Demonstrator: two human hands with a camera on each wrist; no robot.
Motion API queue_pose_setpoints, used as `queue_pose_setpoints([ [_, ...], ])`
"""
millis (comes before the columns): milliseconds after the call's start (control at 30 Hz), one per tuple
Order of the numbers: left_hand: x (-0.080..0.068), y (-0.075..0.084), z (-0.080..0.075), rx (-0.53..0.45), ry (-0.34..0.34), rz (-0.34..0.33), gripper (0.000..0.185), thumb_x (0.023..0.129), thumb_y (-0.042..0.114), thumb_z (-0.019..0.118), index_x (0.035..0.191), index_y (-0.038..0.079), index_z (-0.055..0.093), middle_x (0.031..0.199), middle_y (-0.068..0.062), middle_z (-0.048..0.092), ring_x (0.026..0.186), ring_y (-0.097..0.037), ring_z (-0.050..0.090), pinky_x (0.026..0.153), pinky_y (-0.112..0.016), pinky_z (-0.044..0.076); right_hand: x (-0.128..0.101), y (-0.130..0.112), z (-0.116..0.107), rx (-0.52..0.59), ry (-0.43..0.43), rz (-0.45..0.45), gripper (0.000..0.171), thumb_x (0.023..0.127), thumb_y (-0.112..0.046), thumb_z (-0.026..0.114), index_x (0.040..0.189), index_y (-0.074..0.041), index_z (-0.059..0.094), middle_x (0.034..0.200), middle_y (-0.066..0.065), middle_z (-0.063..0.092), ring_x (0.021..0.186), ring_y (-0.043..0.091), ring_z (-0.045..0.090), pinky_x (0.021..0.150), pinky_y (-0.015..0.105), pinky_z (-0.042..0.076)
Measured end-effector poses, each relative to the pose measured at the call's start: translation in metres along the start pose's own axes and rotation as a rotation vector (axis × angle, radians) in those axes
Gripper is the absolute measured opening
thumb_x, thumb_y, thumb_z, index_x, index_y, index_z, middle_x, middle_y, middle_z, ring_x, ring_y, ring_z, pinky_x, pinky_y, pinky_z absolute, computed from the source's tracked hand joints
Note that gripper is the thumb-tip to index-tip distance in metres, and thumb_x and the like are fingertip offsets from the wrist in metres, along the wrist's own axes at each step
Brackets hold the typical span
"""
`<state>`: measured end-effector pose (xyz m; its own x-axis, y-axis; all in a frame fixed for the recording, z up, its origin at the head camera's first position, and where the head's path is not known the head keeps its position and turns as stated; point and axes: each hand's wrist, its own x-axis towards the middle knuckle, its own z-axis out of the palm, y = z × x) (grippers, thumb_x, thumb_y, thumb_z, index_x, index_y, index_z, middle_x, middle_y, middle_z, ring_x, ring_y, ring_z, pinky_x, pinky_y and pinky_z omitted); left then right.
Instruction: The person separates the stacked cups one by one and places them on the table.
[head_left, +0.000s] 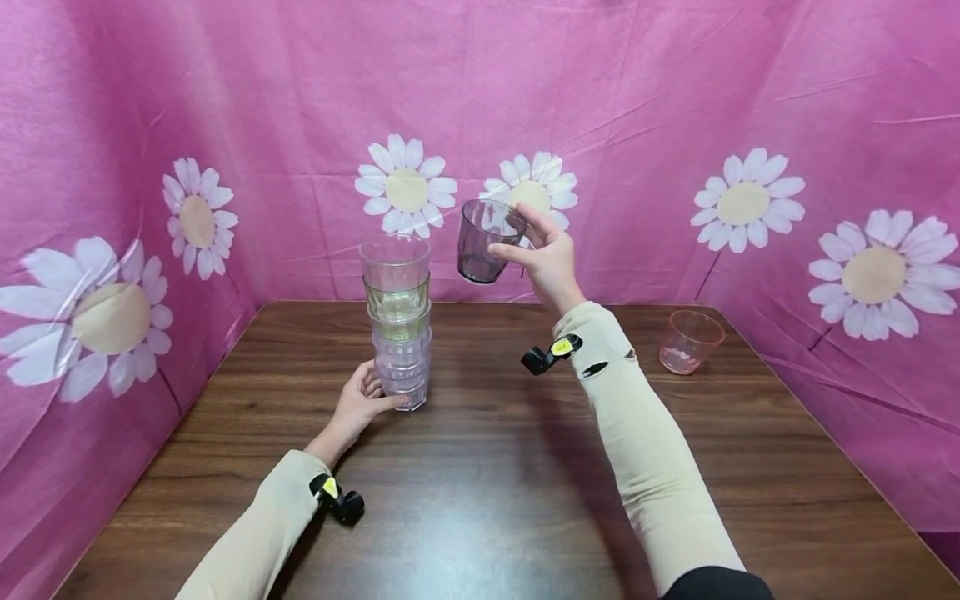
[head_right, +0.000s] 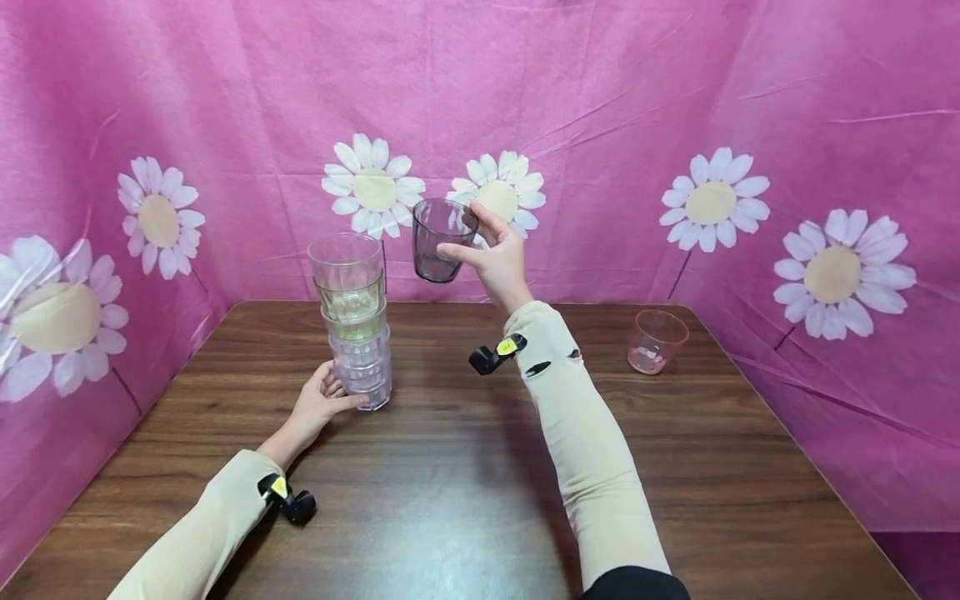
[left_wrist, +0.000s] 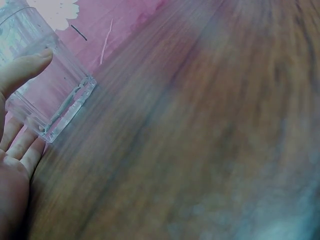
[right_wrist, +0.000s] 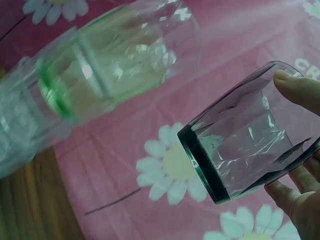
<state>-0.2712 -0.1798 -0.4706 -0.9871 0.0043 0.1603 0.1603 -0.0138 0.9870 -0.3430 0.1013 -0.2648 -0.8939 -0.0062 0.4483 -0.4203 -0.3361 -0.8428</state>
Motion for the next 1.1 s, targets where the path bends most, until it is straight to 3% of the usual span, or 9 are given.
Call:
queue_pose_setpoints([
  [167,-0.001,-0.001,-0.001,0.027,-0.007,-0.001,0.072,0.073,-0.015,0.077,0.136,-0.009,0.041,0.122,-0.011,0.061,0.101,-0.002,0.059,0.092,-0.017,0.047,-0.009,0.015,-0.018,-0.055,0.021,0.041,0.077,0.072,0.026,0.07,0.143,0.007,0.045,0.143,0.023,0.051,0.131,0.028,0.051,0.096,0.031,0.052],
  [333,-0.001,-0.001,-0.001,0.024,-0.004,0.011,0.07,0.073,-0.016,0.076,0.134,-0.01,0.041,0.119,-0.008,0.062,0.1,-0.002,0.059,0.091,-0.018,0.048,-0.018,0.028,-0.035,-0.117,0.03,0.073,0.077,0.072,0.022,0.073,0.143,0.005,0.047,0.141,0.025,0.051,0.133,0.034,0.047,0.095,0.028,0.052],
  [500,0.0,0.0,0.0,0.011,0.006,0.008,0.069,0.073,-0.016,0.076,0.133,-0.008,0.043,0.116,-0.003,0.062,0.1,-0.002,0.059,0.091,-0.019,0.048,-0.027,0.04,-0.054,-0.1,0.049,0.132,0.08,0.072,0.022,0.074,0.144,0.002,0.047,0.141,0.022,0.052,0.132,0.029,0.049,0.088,0.025,0.055],
  [700,0.0,0.001,0.0,0.01,0.002,-0.017,0.07,0.075,-0.017,0.075,0.135,-0.009,0.041,0.122,-0.012,0.06,0.101,-0.002,0.058,0.094,-0.02,0.046,-0.035,0.057,-0.079,-0.161,0.097,0.159,0.081,0.07,0.023,0.075,0.144,0.003,0.047,0.139,0.021,0.054,0.119,0.019,0.059,0.087,0.02,0.053],
  [967,0.0,0.002,0.001,0.004,0.002,-0.015,0.07,0.074,-0.017,0.075,0.135,-0.009,0.041,0.122,-0.012,0.06,0.101,-0.002,0.059,0.094,-0.02,0.047,-0.05,0.07,-0.113,-0.225,0.124,0.206,0.084,0.07,0.024,0.074,0.145,0.003,0.045,0.144,0.022,0.049,0.126,0.022,0.055,0.093,0.025,0.052],
  [1100,0.0,0.002,0.001,0.0,0.0,-0.014,0.071,0.074,-0.017,0.076,0.135,-0.009,0.041,0.121,-0.01,0.061,0.101,-0.002,0.059,0.094,-0.02,0.047,-0.057,0.073,-0.13,-0.254,0.154,0.226,0.084,0.07,0.023,0.075,0.145,0.003,0.045,0.143,0.023,0.049,0.12,0.019,0.059,0.091,0.024,0.053],
])
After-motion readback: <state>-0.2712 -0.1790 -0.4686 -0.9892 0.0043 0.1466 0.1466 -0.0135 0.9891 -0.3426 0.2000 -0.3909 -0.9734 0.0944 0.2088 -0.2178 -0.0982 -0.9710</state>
